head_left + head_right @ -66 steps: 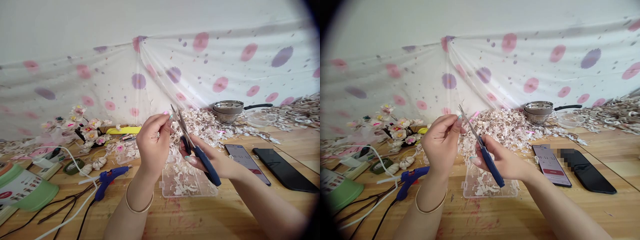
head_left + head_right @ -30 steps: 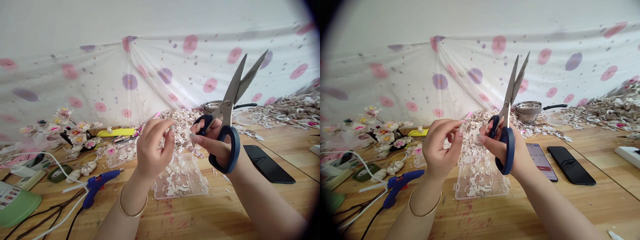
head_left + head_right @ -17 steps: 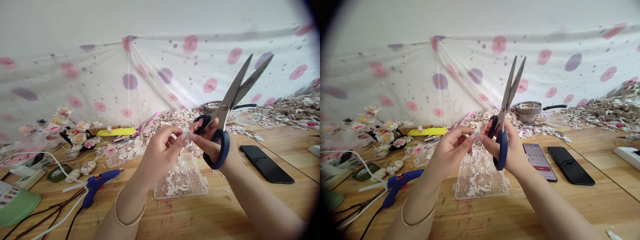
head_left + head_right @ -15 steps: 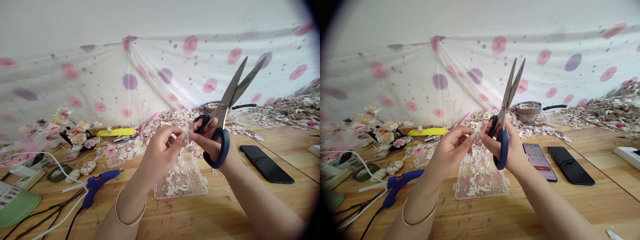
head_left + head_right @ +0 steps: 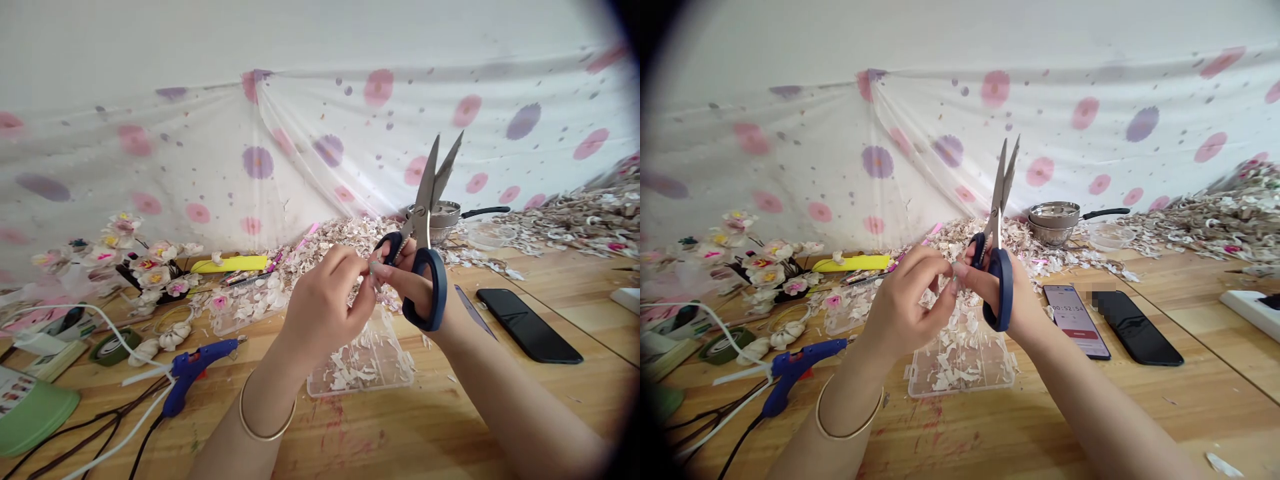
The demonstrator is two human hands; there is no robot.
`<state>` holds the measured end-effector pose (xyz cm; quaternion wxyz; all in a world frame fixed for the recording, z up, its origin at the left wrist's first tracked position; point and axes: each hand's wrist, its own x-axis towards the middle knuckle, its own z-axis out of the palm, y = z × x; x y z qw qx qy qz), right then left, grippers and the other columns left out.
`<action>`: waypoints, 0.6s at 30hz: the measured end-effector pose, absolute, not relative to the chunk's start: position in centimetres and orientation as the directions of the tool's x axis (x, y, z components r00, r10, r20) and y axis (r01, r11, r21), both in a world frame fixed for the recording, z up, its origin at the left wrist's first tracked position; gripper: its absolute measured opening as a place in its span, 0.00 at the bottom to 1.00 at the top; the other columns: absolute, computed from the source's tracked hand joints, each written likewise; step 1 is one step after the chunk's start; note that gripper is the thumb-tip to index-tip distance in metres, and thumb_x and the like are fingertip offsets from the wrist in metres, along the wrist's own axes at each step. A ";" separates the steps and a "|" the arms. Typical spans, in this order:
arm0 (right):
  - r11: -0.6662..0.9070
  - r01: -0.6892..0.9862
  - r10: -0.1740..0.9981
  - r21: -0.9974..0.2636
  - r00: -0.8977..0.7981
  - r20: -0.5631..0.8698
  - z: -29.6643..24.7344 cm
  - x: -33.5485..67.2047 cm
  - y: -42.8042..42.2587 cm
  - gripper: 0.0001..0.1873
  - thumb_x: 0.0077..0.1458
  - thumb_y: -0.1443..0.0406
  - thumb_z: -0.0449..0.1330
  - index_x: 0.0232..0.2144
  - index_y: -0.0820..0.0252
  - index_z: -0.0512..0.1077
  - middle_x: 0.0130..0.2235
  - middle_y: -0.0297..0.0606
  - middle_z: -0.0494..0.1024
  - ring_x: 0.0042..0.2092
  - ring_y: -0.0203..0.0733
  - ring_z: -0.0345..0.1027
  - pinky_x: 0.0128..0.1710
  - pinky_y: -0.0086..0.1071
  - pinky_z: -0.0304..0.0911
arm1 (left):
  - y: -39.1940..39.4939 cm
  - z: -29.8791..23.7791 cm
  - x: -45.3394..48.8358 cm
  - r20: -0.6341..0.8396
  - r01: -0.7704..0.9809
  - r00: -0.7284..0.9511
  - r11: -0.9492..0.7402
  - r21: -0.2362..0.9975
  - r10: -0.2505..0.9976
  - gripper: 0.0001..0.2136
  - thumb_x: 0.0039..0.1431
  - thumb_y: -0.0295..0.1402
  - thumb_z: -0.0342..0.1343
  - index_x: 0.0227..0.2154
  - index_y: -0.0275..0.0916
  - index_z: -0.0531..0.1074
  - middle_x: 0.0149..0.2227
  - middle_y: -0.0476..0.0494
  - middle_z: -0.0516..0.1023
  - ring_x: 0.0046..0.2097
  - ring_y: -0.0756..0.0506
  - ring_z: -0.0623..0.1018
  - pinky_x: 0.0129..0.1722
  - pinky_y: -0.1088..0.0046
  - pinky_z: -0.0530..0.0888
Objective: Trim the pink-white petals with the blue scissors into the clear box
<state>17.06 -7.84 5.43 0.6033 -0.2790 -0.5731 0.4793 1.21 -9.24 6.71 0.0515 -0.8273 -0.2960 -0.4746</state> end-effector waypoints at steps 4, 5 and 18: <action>0.376 -0.325 0.881 -0.868 -0.165 0.443 5.8 17.2 -7.9 0.09 0.50 0.62 0.66 0.31 0.55 0.69 0.28 0.31 0.68 0.32 0.39 0.62 0.35 0.35 0.59 | -9.2 6.5 1.1 0.814 0.463 0.400 -0.860 0.216 0.420 0.04 0.60 0.31 0.53 0.36 0.38 0.68 0.36 0.45 0.69 0.32 0.50 0.69 0.30 0.71 0.70; 0.377 -0.332 0.873 -0.865 -0.186 0.451 6.0 17.2 -8.0 0.08 0.51 0.62 0.65 0.30 0.56 0.70 0.27 0.31 0.68 0.32 0.39 0.62 0.35 0.35 0.59 | -9.1 6.5 1.1 0.811 0.436 0.405 -0.869 0.234 0.422 0.04 0.60 0.33 0.52 0.36 0.38 0.68 0.35 0.45 0.68 0.33 0.49 0.69 0.30 0.71 0.70; 0.184 -0.466 0.866 -0.865 -0.340 0.368 5.9 16.6 -8.0 0.10 0.44 0.62 0.65 0.29 0.55 0.68 0.24 0.30 0.66 0.27 0.38 0.60 0.28 0.34 0.58 | -8.7 6.3 0.7 0.738 0.204 0.417 -0.846 0.493 0.531 0.28 0.65 0.57 0.28 0.30 0.42 0.66 0.32 0.43 0.67 0.35 0.44 0.68 0.36 0.65 0.72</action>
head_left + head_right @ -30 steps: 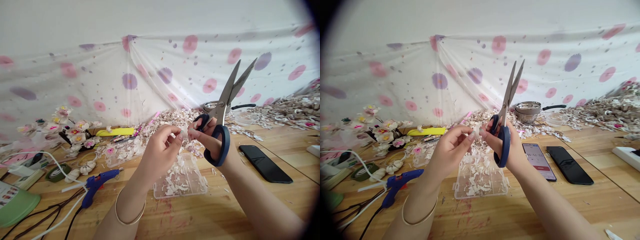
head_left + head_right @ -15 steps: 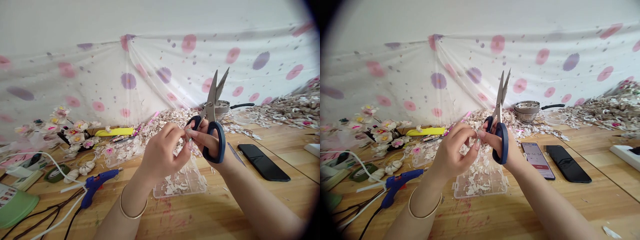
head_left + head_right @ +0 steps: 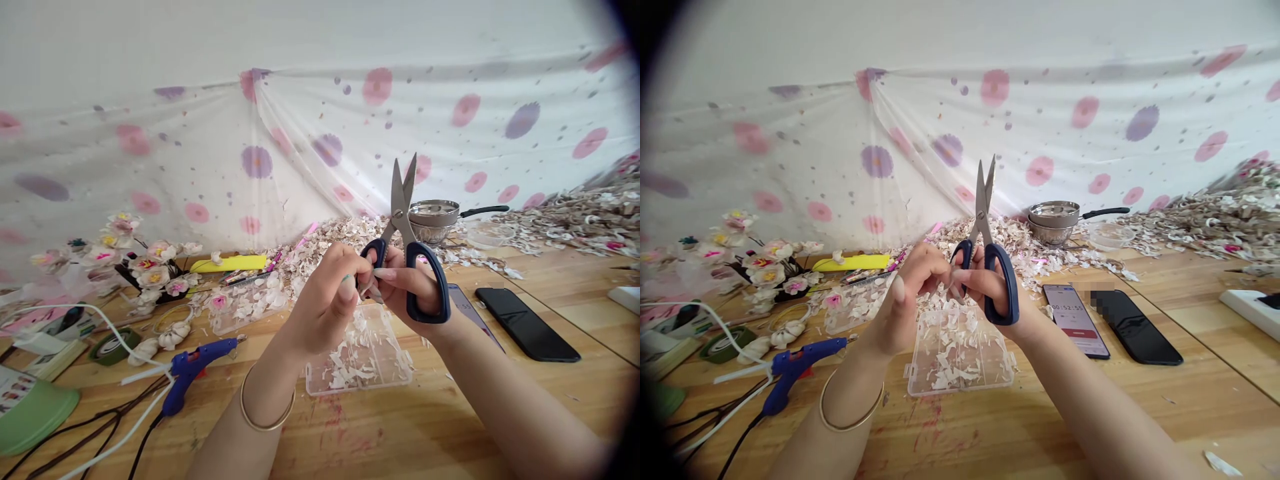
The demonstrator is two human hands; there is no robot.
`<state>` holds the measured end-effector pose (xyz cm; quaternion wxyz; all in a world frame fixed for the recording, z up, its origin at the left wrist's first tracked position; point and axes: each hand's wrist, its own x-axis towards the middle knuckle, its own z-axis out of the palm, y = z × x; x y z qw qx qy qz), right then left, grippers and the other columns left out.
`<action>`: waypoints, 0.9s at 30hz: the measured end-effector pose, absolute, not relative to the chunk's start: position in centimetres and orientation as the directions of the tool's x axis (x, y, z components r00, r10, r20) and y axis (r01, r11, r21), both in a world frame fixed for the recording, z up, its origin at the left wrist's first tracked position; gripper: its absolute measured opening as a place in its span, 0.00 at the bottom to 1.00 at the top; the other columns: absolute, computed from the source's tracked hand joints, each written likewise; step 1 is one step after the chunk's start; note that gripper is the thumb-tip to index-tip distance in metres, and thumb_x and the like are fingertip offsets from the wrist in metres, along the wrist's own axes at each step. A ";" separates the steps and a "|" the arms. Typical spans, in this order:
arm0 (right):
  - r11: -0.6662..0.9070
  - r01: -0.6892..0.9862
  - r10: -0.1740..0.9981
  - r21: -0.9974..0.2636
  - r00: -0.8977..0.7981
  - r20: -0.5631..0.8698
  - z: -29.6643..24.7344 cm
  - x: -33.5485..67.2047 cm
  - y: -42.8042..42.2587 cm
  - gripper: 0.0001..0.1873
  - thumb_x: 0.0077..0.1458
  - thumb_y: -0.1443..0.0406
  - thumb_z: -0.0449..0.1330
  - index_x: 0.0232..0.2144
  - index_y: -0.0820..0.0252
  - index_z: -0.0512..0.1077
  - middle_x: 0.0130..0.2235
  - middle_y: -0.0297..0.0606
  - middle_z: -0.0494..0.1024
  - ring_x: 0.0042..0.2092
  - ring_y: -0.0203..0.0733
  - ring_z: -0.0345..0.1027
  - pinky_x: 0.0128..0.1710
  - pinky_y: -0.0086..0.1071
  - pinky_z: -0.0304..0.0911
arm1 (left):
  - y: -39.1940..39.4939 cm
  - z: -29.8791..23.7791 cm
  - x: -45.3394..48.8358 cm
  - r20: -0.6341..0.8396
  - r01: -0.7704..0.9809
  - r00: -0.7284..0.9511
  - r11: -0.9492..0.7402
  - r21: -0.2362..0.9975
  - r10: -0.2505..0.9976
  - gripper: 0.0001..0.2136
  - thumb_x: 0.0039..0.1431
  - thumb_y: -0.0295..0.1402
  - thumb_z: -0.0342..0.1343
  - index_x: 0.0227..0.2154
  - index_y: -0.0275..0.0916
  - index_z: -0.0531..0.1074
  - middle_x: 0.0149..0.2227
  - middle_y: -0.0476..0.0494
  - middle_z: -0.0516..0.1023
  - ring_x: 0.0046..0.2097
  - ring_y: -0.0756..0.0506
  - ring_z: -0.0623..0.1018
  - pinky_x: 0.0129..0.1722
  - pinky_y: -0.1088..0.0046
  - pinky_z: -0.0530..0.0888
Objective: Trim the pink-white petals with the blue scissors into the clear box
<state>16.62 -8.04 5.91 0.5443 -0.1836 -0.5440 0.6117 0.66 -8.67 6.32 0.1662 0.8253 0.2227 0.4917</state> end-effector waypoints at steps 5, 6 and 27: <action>0.154 -0.437 0.900 -0.886 -0.309 0.309 6.0 16.8 -8.0 0.12 0.40 0.65 0.66 0.29 0.56 0.68 0.26 0.30 0.68 0.27 0.36 0.61 0.27 0.32 0.56 | -8.7 6.3 0.4 0.727 0.198 0.428 -0.841 0.504 0.537 0.30 0.64 0.58 0.27 0.30 0.43 0.68 0.32 0.42 0.70 0.36 0.43 0.69 0.37 0.64 0.72; 0.154 -0.429 0.904 -0.890 -0.302 0.302 6.0 16.8 -8.1 0.12 0.40 0.65 0.67 0.28 0.55 0.68 0.26 0.30 0.68 0.27 0.36 0.61 0.26 0.32 0.55 | -8.7 6.4 0.4 0.730 0.195 0.427 -0.842 0.503 0.534 0.30 0.64 0.58 0.28 0.31 0.43 0.68 0.32 0.42 0.70 0.36 0.44 0.69 0.37 0.64 0.72; 0.426 -0.174 0.863 -0.888 -0.215 0.456 4.1 17.6 -6.8 0.11 0.49 0.70 0.65 0.33 0.56 0.67 0.30 0.29 0.68 0.28 0.34 0.61 0.27 0.30 0.59 | -8.5 7.0 0.1 0.261 0.228 0.389 -0.366 0.902 0.884 0.11 0.62 0.39 0.55 0.27 0.39 0.69 0.22 0.55 0.60 0.23 0.54 0.59 0.20 0.77 0.55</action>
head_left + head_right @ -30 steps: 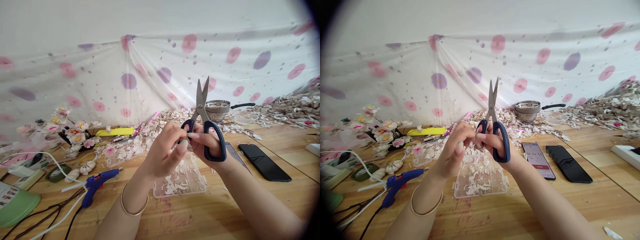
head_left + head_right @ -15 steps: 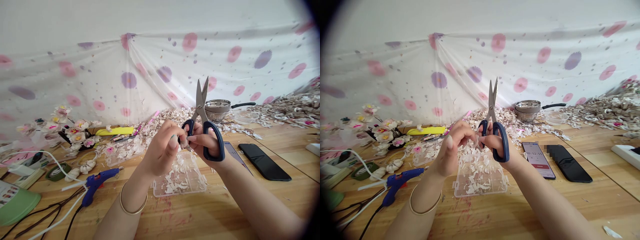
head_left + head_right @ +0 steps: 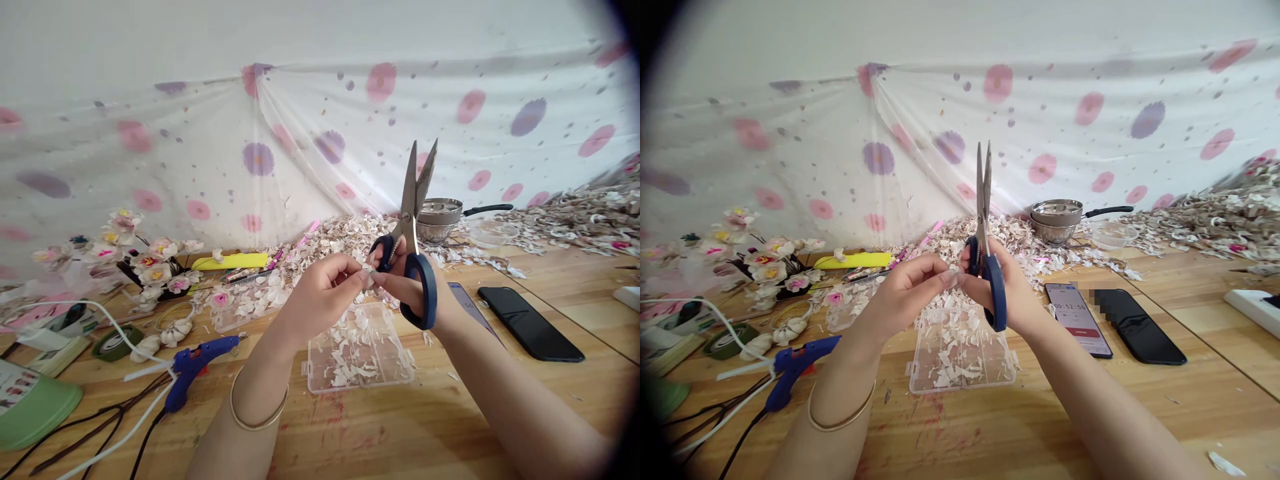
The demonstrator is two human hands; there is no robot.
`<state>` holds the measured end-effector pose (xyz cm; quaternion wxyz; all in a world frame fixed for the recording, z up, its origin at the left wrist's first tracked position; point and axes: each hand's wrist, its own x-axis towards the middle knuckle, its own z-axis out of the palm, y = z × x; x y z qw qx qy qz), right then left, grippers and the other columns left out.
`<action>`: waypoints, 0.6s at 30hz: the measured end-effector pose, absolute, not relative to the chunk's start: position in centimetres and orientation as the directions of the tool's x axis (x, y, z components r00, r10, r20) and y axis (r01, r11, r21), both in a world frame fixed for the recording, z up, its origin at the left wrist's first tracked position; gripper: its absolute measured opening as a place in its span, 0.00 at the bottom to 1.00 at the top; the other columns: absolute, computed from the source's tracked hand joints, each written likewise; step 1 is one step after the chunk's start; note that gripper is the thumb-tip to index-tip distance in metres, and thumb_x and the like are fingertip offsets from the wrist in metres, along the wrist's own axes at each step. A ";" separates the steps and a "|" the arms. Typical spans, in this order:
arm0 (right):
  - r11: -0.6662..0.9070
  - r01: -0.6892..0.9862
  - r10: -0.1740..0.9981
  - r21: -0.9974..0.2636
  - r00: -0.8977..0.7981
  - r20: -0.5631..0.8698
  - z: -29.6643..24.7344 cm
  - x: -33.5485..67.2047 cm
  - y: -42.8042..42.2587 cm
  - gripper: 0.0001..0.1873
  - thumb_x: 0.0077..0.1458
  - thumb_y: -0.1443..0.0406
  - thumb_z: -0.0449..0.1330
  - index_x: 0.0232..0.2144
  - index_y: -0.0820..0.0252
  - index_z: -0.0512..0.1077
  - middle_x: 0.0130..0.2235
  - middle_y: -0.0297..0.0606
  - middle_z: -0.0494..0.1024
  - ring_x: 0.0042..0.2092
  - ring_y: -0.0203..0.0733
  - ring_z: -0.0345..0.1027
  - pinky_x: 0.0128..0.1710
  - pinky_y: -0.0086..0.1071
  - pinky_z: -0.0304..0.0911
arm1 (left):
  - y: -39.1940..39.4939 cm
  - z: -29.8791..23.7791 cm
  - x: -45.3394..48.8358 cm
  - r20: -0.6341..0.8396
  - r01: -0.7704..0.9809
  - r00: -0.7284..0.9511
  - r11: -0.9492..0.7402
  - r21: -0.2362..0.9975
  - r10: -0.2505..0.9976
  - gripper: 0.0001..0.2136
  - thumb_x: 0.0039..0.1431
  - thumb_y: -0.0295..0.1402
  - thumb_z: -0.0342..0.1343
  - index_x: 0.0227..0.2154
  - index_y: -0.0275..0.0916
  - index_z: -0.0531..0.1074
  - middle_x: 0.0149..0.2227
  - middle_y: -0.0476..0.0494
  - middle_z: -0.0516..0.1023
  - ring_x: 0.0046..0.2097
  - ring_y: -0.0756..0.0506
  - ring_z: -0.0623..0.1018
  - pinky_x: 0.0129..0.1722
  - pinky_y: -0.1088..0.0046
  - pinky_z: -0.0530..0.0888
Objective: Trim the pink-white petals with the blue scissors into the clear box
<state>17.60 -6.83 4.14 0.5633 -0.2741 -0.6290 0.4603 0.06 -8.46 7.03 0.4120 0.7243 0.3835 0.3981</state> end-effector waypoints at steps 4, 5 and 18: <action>0.487 -0.169 0.835 -0.857 -0.197 0.514 4.4 17.7 -7.1 0.10 0.52 0.71 0.63 0.35 0.55 0.66 0.32 0.31 0.70 0.29 0.34 0.62 0.28 0.31 0.59 | -8.3 6.8 0.0 0.291 0.219 0.366 -0.385 0.897 0.884 0.08 0.63 0.37 0.54 0.30 0.39 0.70 0.22 0.55 0.61 0.22 0.54 0.58 0.20 0.78 0.55; 0.489 -0.172 0.835 -0.855 -0.190 0.516 4.5 17.6 -7.2 0.10 0.53 0.70 0.63 0.35 0.56 0.66 0.32 0.31 0.70 0.30 0.35 0.61 0.28 0.31 0.59 | -8.2 6.7 -0.1 0.323 0.232 0.353 -0.417 0.879 0.878 0.08 0.63 0.37 0.54 0.31 0.39 0.70 0.23 0.54 0.62 0.23 0.54 0.59 0.20 0.78 0.56; 0.496 -0.200 0.716 -0.845 -0.456 0.529 3.7 17.2 -6.1 0.18 0.63 0.48 0.53 0.36 0.56 0.63 0.28 0.31 0.64 0.30 0.39 0.57 0.34 0.36 0.56 | -7.2 7.3 -1.8 0.910 0.532 0.179 -0.815 0.231 0.374 0.03 0.64 0.27 0.54 0.37 0.38 0.72 0.36 0.45 0.73 0.33 0.51 0.71 0.32 0.75 0.70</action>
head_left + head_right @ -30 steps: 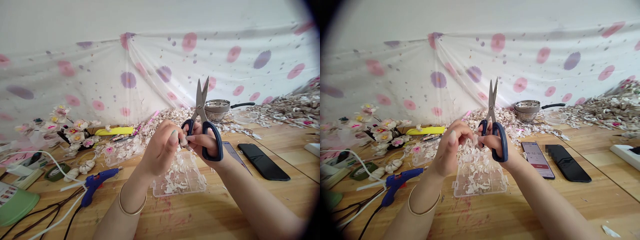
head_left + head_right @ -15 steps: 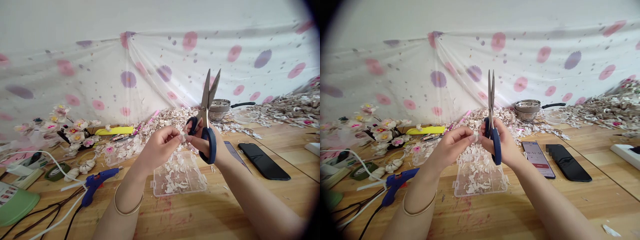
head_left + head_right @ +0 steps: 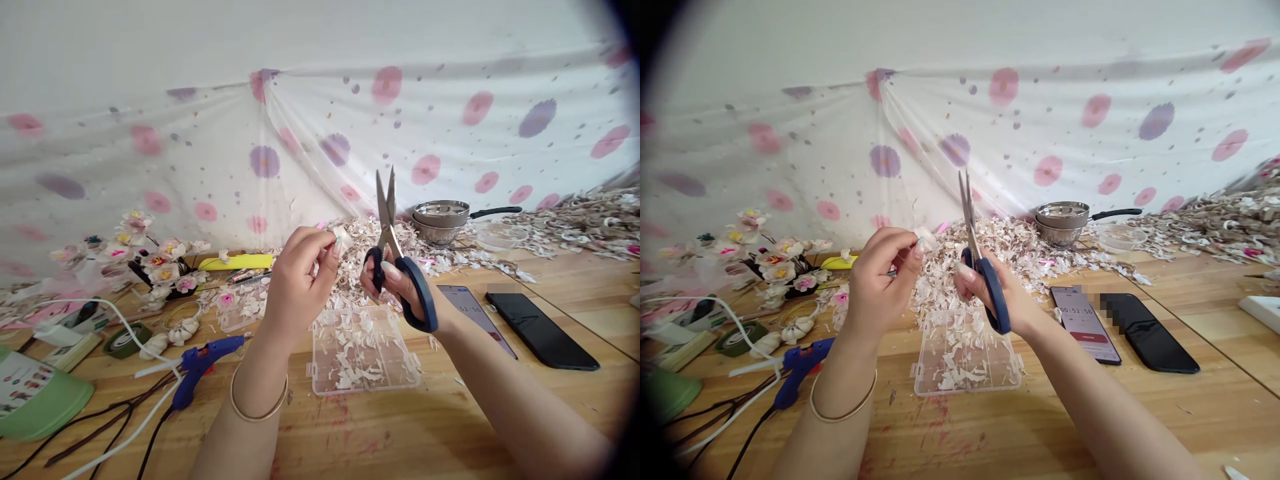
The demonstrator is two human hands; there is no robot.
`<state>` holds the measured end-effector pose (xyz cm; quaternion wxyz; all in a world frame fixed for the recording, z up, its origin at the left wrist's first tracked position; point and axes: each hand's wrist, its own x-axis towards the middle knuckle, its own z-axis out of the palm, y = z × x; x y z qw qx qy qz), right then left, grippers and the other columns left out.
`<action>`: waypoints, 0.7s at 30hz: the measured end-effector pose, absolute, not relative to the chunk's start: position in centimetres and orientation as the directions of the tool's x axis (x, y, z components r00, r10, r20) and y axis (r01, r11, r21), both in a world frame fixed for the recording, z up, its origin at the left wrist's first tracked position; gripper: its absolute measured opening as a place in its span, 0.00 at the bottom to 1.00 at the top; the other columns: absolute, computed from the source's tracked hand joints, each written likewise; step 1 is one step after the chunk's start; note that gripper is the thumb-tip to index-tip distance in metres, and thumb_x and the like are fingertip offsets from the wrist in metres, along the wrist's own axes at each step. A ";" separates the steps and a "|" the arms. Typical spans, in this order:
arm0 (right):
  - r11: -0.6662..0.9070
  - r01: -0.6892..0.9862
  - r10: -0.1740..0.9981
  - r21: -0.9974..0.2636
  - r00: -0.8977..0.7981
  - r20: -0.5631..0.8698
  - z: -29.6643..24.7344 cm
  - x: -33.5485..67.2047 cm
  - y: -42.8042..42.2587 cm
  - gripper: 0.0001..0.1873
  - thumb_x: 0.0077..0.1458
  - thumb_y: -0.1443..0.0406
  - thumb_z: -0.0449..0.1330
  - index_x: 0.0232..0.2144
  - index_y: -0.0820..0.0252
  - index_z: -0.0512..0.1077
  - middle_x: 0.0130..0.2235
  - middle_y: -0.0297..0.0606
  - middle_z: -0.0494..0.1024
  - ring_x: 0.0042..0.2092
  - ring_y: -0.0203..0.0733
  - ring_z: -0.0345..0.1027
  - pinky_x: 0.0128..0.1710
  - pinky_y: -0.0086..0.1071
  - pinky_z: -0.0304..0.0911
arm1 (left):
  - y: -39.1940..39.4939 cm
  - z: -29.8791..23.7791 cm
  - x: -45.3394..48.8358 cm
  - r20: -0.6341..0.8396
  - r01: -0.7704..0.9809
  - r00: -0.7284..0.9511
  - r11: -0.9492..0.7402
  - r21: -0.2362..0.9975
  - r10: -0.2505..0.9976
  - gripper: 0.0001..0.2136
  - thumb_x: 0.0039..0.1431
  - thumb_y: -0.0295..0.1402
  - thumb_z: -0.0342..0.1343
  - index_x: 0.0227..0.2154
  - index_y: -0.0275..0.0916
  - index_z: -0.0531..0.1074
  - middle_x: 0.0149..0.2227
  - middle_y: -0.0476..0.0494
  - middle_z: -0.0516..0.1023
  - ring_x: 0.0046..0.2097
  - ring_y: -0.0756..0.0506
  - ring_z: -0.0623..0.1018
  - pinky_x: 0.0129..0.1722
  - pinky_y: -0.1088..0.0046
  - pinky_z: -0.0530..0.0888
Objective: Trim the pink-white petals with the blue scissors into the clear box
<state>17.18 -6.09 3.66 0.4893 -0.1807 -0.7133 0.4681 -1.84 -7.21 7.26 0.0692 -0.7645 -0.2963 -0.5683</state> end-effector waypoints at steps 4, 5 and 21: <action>0.519 -0.004 0.677 -0.854 -0.608 0.414 3.6 17.6 -6.6 0.22 0.62 0.44 0.51 0.40 0.56 0.61 0.36 0.36 0.62 0.36 0.41 0.56 0.38 0.38 0.55 | -7.3 7.4 -1.9 0.956 0.573 0.103 -0.802 0.167 0.273 0.02 0.63 0.26 0.55 0.36 0.38 0.72 0.35 0.45 0.74 0.34 0.50 0.72 0.32 0.75 0.70; 0.527 0.031 0.672 -0.849 -0.626 0.394 3.7 17.6 -6.7 0.23 0.61 0.43 0.51 0.40 0.57 0.61 0.37 0.37 0.62 0.36 0.41 0.56 0.39 0.38 0.56 | -7.4 7.4 -1.8 0.962 0.583 0.079 -0.795 0.167 0.260 0.02 0.63 0.26 0.55 0.36 0.38 0.72 0.35 0.46 0.74 0.35 0.50 0.72 0.32 0.75 0.71; 0.455 0.013 0.672 -0.890 -0.661 0.334 3.5 16.7 -7.4 0.24 0.58 0.43 0.56 0.39 0.56 0.59 0.36 0.35 0.60 0.36 0.40 0.55 0.38 0.36 0.56 | -7.7 7.3 -1.1 0.967 0.655 0.060 -0.741 0.147 0.246 0.03 0.62 0.25 0.55 0.36 0.38 0.72 0.34 0.45 0.75 0.37 0.49 0.75 0.38 0.74 0.74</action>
